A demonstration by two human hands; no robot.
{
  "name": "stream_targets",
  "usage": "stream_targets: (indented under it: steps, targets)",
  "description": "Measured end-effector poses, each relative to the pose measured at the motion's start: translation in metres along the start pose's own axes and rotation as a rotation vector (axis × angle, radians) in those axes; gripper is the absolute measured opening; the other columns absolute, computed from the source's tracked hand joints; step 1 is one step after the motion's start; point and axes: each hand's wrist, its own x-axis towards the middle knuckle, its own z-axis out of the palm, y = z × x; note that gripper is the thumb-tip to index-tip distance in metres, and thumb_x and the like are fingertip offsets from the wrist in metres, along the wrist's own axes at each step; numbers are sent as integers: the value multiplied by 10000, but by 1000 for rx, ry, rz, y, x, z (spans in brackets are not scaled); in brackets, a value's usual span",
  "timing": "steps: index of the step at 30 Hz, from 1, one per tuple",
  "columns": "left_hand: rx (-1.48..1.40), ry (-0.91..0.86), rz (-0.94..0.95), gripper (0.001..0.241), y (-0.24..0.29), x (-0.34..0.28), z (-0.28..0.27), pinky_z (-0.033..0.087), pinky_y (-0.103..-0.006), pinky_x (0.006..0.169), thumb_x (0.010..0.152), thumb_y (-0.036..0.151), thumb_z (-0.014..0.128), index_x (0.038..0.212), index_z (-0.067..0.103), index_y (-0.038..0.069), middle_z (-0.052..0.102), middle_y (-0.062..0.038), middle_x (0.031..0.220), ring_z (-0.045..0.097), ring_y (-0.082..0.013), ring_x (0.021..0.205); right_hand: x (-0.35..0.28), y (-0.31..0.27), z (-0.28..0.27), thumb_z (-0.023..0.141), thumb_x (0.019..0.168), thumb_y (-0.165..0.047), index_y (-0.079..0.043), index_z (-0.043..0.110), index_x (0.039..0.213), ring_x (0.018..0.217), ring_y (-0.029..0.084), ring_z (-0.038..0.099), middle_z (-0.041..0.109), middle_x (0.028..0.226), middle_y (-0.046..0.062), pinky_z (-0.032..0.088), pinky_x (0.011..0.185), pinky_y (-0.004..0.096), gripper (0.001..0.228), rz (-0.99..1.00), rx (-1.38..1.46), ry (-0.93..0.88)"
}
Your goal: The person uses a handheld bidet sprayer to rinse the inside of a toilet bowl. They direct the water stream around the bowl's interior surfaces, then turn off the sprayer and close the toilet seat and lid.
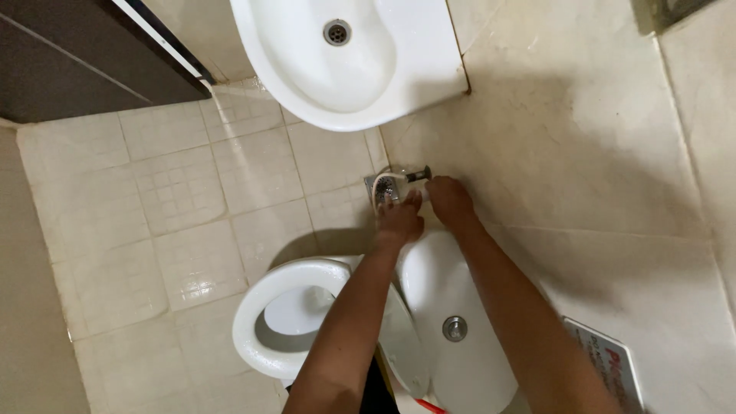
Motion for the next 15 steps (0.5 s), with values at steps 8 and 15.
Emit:
stream_targets:
  steps: [8, 15]
  targets:
    - [-92, 151, 31, 699, -27, -31, 0, 210, -547, 1281, 986, 321, 526, 1641, 294, 247, 268, -52, 1695, 220, -477, 1544, -17, -50, -43, 638, 898, -126, -21, 617, 1292, 1186, 369, 606, 617, 1357, 184, 554, 863, 481, 409, 100, -14, 27]
    - [-33, 164, 50, 751, -38, -87, -27, 192, -519, 1255, 954, 311, 530, 1636, 222, 244, 138, 3, 1724, 168, -463, 1536, -58, -90, -85, 630, 907, -143, -81, 540, 1428, 1293, 377, 556, 577, 1415, 195, 501, 1015, 471, 532, 241, 189, 68]
